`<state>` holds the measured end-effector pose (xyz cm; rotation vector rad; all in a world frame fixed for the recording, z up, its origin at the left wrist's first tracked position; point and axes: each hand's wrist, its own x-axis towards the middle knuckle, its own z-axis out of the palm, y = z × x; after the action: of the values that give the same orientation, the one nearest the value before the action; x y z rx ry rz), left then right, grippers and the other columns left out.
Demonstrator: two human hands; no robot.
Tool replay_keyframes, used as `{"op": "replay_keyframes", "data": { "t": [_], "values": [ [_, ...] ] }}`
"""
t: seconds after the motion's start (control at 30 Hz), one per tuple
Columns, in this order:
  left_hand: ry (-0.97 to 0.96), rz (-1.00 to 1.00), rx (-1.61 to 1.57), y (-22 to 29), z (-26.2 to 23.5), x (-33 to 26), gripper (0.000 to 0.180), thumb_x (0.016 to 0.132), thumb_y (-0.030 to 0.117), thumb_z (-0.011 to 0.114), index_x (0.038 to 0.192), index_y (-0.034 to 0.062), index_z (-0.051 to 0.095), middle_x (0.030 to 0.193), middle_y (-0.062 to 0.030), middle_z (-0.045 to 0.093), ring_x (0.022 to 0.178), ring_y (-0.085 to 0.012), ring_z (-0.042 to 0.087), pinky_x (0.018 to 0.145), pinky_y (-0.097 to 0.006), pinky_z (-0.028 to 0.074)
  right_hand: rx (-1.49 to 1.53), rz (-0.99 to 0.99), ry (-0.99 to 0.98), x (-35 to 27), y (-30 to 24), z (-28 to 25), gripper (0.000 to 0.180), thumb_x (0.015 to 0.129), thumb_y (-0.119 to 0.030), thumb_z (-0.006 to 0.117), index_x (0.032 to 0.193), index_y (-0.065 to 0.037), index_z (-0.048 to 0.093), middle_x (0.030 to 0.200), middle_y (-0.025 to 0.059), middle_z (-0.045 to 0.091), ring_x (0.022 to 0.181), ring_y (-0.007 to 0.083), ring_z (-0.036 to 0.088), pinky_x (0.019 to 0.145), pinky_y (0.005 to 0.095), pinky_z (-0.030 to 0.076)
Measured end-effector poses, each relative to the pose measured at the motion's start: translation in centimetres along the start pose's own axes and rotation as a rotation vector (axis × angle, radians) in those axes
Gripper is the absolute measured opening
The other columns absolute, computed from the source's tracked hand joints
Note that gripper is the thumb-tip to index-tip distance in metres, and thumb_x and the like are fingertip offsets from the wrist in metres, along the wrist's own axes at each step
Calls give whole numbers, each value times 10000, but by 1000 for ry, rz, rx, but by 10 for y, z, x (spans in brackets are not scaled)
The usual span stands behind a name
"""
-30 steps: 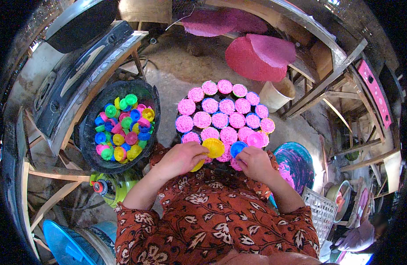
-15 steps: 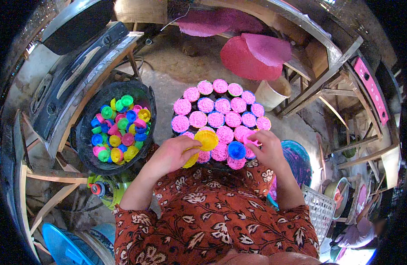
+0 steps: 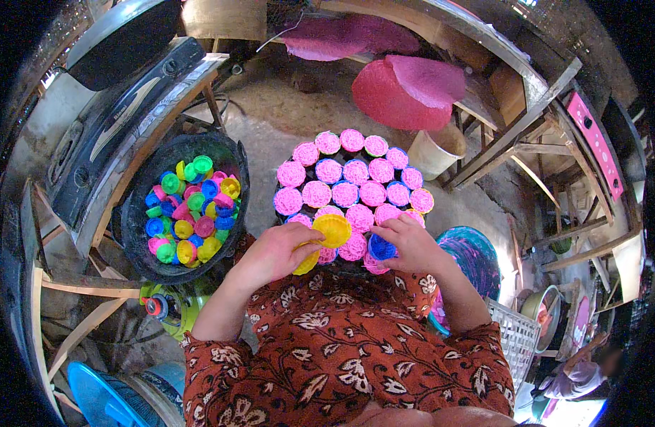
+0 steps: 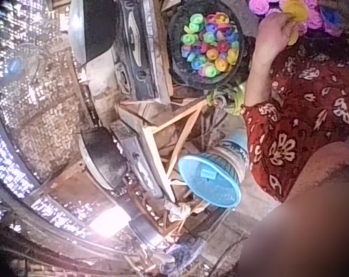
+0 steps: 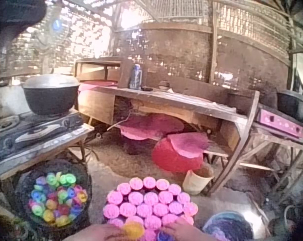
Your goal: The person arranges colorful plastic caps into a circular pattern on a tray, then uses a wooden stick to apply pink paste onto the caps. The person continues to apply the paste repeatedly across the caps.
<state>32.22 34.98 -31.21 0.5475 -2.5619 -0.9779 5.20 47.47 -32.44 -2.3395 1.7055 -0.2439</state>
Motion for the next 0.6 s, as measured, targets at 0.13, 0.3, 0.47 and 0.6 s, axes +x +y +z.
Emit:
{"op": "replay_keyframes", "data": {
  "t": [0.13, 0.3, 0.47, 0.6],
  "values": [
    [-21, 3, -13, -1, 2, 1, 216, 831, 204, 572, 975, 53, 627, 907, -143, 615, 869, -323, 589, 768, -401, 477, -30, 23, -35, -1, -2, 0, 687, 607, -350, 745, 1200, -92, 513, 1050, 99, 531, 968, 287, 480, 858, 391, 407],
    [-46, -17, -12, 1, 2, 3, 221, 831, 210, 570, 975, 53, 627, 916, -142, 615, 881, -320, 587, 766, -403, 476, -26, -1, -36, 5, -4, 4, 709, 599, -369, 746, 1217, -107, 516, 1059, 100, 530, 973, 286, 483, 849, 386, 411],
    [-49, -14, -38, 3, 1, 2, 218, 828, 204, 570, 976, 55, 627, 920, -137, 616, 886, -314, 586, 773, -398, 473, 0, 0, -39, 4, -4, -5, 685, 633, -399, 728, 1209, -95, 518, 1103, 116, 531, 1003, 292, 485, 876, 395, 399],
    [-71, -33, -6, 5, 0, 3, 221, 840, 217, 562, 982, 63, 632, 954, -123, 628, 912, -306, 593, 802, -382, 474, 85, 5, 268, 9, 0, -13, 579, 697, -345, 708, 1185, -80, 545, 1049, 124, 577, 939, 254, 553, 821, 368, 445]
  ]
}}
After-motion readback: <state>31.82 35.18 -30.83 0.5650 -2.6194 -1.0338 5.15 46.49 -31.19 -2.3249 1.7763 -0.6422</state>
